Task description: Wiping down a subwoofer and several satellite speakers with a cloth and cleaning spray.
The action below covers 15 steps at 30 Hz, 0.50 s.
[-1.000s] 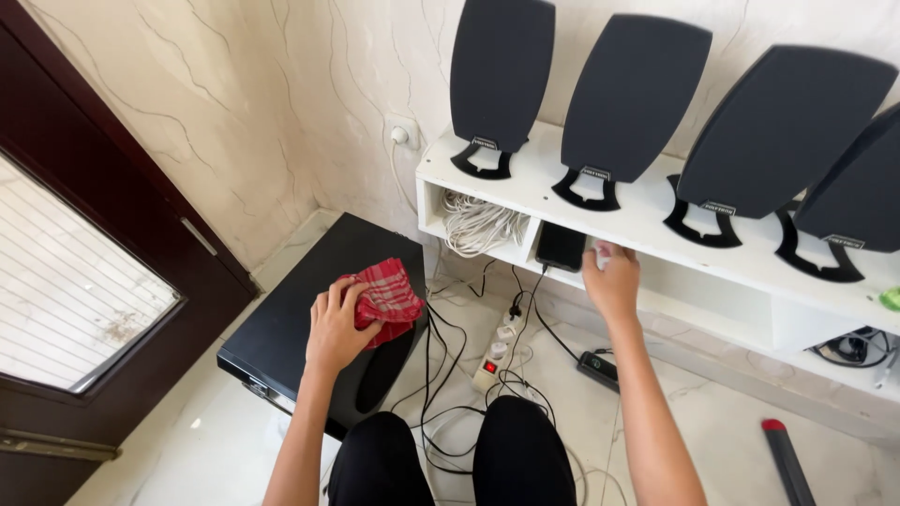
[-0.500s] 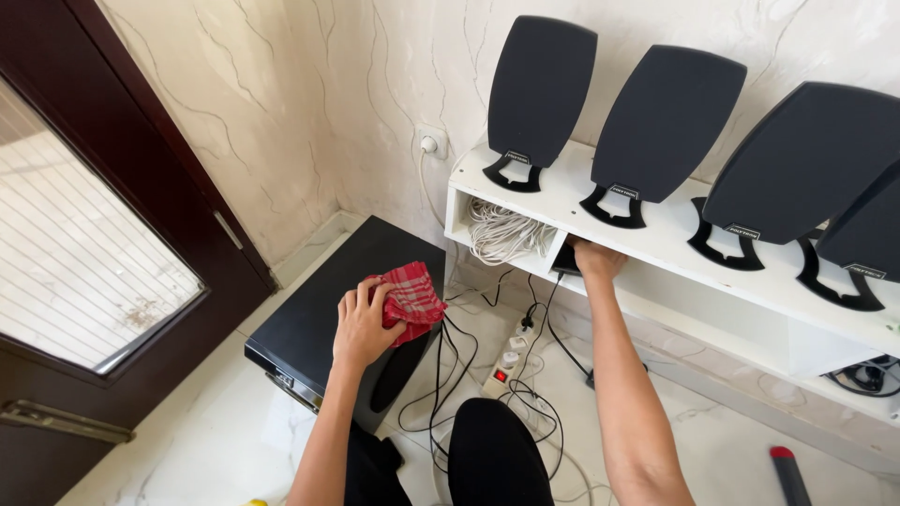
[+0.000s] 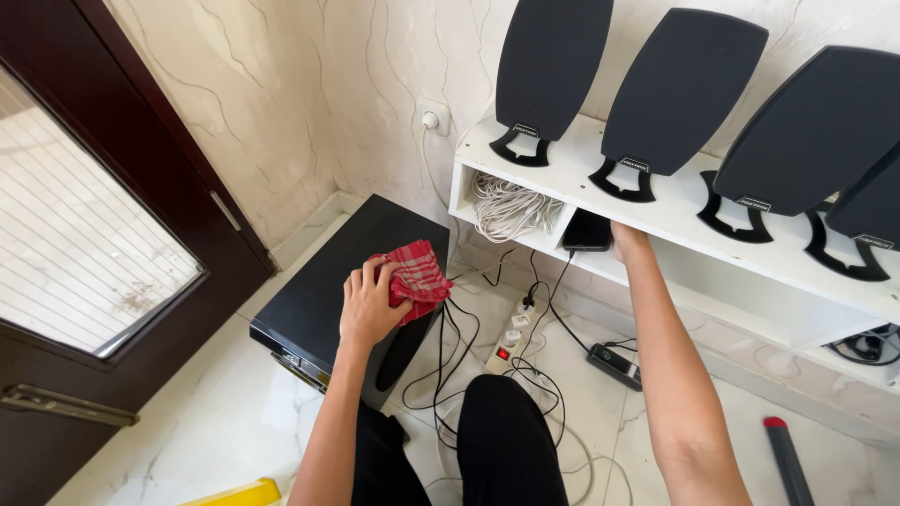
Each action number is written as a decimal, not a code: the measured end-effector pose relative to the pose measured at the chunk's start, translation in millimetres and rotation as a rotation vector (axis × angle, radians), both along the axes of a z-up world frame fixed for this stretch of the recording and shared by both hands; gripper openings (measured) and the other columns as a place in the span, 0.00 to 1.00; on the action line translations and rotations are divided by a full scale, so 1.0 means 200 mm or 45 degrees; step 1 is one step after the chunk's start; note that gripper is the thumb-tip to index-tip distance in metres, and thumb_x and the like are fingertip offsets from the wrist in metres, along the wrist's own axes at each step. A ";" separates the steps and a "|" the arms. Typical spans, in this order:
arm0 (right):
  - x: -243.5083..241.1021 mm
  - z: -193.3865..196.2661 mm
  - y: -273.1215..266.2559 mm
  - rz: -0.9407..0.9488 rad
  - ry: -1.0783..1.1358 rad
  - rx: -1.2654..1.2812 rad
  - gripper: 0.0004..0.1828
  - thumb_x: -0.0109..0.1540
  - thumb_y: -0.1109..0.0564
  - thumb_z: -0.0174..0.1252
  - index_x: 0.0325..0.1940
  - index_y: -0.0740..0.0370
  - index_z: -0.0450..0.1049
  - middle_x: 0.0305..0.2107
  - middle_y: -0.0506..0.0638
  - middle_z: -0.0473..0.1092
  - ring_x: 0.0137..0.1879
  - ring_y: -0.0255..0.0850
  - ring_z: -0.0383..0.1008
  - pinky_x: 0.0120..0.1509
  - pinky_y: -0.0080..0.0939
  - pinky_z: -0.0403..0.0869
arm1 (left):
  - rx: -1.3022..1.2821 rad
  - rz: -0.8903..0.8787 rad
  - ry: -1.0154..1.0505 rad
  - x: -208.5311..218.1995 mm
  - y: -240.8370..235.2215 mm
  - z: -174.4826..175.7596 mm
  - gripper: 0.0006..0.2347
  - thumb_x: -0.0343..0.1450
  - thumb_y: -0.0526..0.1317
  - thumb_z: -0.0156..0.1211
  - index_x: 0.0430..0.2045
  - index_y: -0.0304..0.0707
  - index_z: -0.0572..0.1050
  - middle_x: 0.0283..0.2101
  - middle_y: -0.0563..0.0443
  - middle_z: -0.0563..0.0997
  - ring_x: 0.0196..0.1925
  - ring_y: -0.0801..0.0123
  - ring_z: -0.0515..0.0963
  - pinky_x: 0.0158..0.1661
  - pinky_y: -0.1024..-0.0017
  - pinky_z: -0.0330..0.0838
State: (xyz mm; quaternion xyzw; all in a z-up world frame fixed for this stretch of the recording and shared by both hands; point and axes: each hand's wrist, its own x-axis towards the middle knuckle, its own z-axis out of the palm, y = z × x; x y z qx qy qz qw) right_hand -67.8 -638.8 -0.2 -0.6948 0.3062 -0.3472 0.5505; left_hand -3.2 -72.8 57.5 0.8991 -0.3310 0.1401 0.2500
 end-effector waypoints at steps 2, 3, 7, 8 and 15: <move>-0.02 0.08 0.02 0.021 0.066 0.046 0.25 0.68 0.45 0.58 0.62 0.62 0.67 0.54 0.54 0.68 0.57 0.45 0.67 0.60 0.48 0.69 | -0.002 0.004 0.007 -0.01 0.00 -0.01 0.31 0.58 0.48 0.71 0.58 0.46 0.69 0.62 0.48 0.67 0.59 0.49 0.68 0.62 0.54 0.61; -0.01 0.12 0.03 0.048 0.127 0.097 0.24 0.67 0.45 0.58 0.60 0.62 0.68 0.49 0.52 0.69 0.53 0.45 0.67 0.55 0.50 0.70 | 0.002 0.011 0.010 -0.01 0.00 0.00 0.31 0.58 0.48 0.71 0.58 0.47 0.69 0.62 0.48 0.67 0.59 0.49 0.68 0.62 0.54 0.61; 0.04 0.09 -0.03 0.057 0.091 0.210 0.23 0.67 0.44 0.57 0.59 0.61 0.70 0.48 0.51 0.70 0.52 0.45 0.68 0.54 0.50 0.70 | -0.010 0.011 -0.005 0.00 0.00 0.01 0.31 0.58 0.48 0.71 0.57 0.46 0.69 0.61 0.49 0.67 0.59 0.49 0.68 0.62 0.54 0.60; 0.06 0.04 -0.05 0.065 0.002 0.341 0.22 0.67 0.44 0.57 0.60 0.60 0.70 0.50 0.51 0.70 0.55 0.44 0.68 0.57 0.49 0.70 | -0.017 0.012 0.001 -0.01 0.00 0.01 0.31 0.58 0.48 0.71 0.57 0.46 0.69 0.61 0.49 0.67 0.59 0.50 0.68 0.62 0.54 0.61; 0.18 -0.02 0.00 0.090 -0.369 0.867 0.23 0.68 0.43 0.54 0.62 0.56 0.71 0.59 0.50 0.72 0.65 0.43 0.70 0.69 0.48 0.68 | -0.007 0.018 0.022 -0.02 0.00 0.01 0.31 0.58 0.48 0.71 0.57 0.47 0.69 0.61 0.49 0.67 0.60 0.50 0.67 0.64 0.55 0.60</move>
